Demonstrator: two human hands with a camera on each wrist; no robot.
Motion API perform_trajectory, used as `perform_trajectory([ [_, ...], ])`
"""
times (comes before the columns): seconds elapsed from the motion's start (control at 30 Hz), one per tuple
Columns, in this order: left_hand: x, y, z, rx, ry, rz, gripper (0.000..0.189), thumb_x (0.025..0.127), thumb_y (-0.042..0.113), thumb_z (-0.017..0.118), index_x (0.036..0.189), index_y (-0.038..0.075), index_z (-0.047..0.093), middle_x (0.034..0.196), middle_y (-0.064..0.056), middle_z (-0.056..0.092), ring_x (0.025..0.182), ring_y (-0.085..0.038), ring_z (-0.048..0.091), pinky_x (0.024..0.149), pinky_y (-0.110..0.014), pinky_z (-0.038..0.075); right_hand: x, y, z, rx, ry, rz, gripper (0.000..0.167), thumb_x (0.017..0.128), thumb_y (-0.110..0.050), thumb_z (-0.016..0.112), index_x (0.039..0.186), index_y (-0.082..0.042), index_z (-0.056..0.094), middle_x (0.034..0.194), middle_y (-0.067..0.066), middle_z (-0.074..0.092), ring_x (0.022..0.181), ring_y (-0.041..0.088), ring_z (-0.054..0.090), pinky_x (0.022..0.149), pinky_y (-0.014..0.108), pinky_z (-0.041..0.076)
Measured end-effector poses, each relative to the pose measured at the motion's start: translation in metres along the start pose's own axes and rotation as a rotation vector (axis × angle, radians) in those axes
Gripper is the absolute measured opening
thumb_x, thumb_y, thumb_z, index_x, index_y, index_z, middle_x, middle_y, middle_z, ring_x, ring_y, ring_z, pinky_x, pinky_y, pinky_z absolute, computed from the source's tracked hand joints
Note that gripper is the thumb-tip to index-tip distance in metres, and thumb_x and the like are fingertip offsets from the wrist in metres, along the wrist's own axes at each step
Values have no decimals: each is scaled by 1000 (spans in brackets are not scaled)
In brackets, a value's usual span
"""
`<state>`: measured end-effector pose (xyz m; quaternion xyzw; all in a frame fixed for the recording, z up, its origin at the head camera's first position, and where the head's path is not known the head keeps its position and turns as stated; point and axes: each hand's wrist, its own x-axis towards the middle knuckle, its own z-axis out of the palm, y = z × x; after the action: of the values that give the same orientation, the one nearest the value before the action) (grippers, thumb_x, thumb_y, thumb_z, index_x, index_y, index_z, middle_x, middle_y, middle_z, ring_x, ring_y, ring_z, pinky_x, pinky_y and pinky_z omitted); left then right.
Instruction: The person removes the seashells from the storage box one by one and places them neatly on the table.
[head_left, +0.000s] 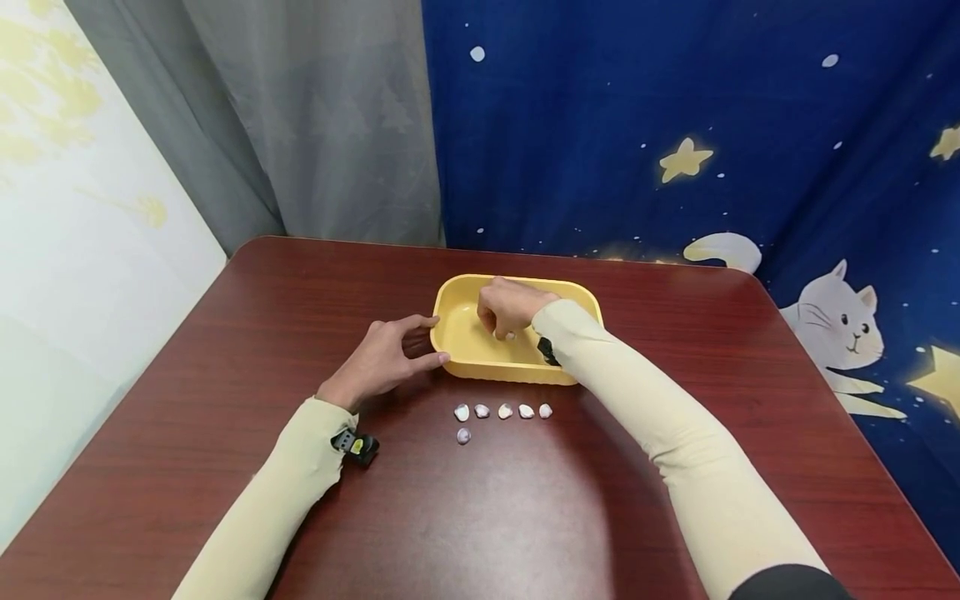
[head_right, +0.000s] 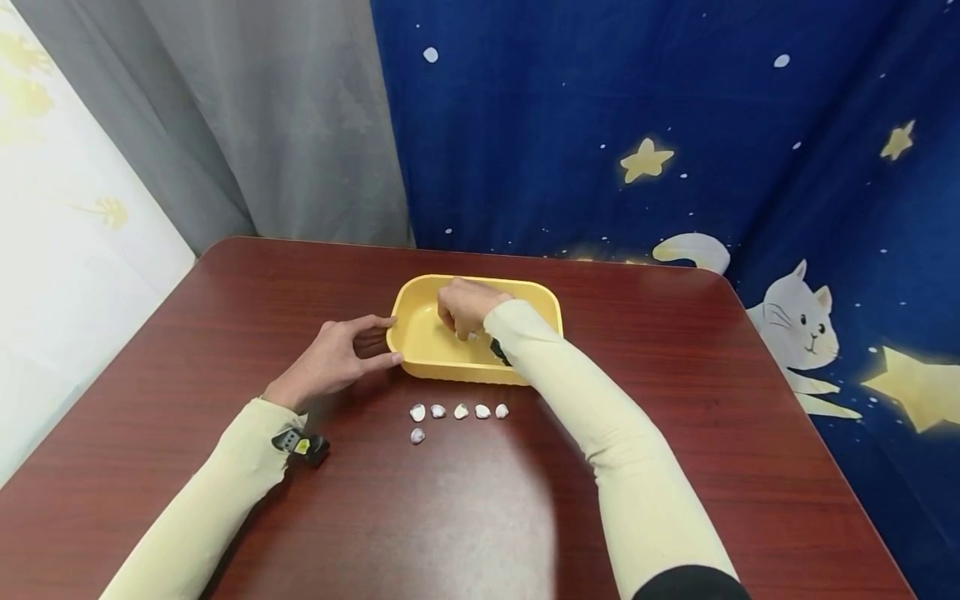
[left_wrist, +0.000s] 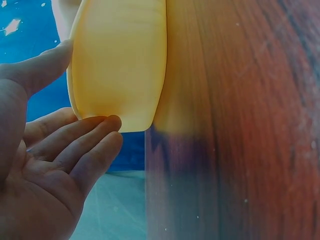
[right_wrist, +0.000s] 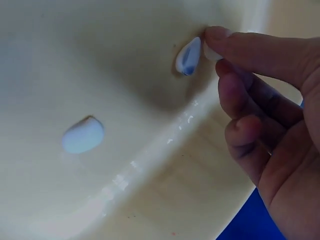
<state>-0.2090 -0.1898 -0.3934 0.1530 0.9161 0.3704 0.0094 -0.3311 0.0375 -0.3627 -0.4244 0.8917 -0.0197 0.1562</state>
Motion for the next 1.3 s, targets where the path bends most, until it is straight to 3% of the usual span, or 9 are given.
perform_trajectory([
  [0.17,0,1,0,1,4,7,66,85,48,78,136,10,62,134,-7,67,129,-21,61,109,-44,50,-5,1,-9,0,40,-28,19,76,0,74,65,-15,71,67,-3,65,64,12,54,57,21,43],
  [0.37,0,1,0,2,1,3,66,85,47,78,137,10,61,135,-8,67,129,-22,61,109,-45,50,-12,2,-17,20,61,-29,17,74,-2,80,65,-14,72,65,-3,65,64,12,55,57,22,45],
  [0.73,-1,0,0,-6,-9,-2,68,85,48,78,138,10,60,137,-9,66,131,-23,60,110,-45,49,-36,-9,-35,34,99,-25,12,75,-7,80,87,-10,80,81,-1,74,76,13,63,69,26,54],
  [1.0,0,-1,-1,-27,-12,-7,69,85,47,79,139,9,59,138,-9,65,130,-22,62,108,-44,51,-52,-21,-40,19,142,-69,10,73,-13,87,77,-15,78,74,-5,72,70,12,63,67,27,53],
  [1.3,1,-1,1,-33,-9,-7,66,85,46,78,138,12,60,137,-8,66,131,-22,61,108,-43,51,-74,-34,-39,21,194,-124,10,76,-17,87,79,-17,77,75,-6,70,70,10,61,66,25,52],
])
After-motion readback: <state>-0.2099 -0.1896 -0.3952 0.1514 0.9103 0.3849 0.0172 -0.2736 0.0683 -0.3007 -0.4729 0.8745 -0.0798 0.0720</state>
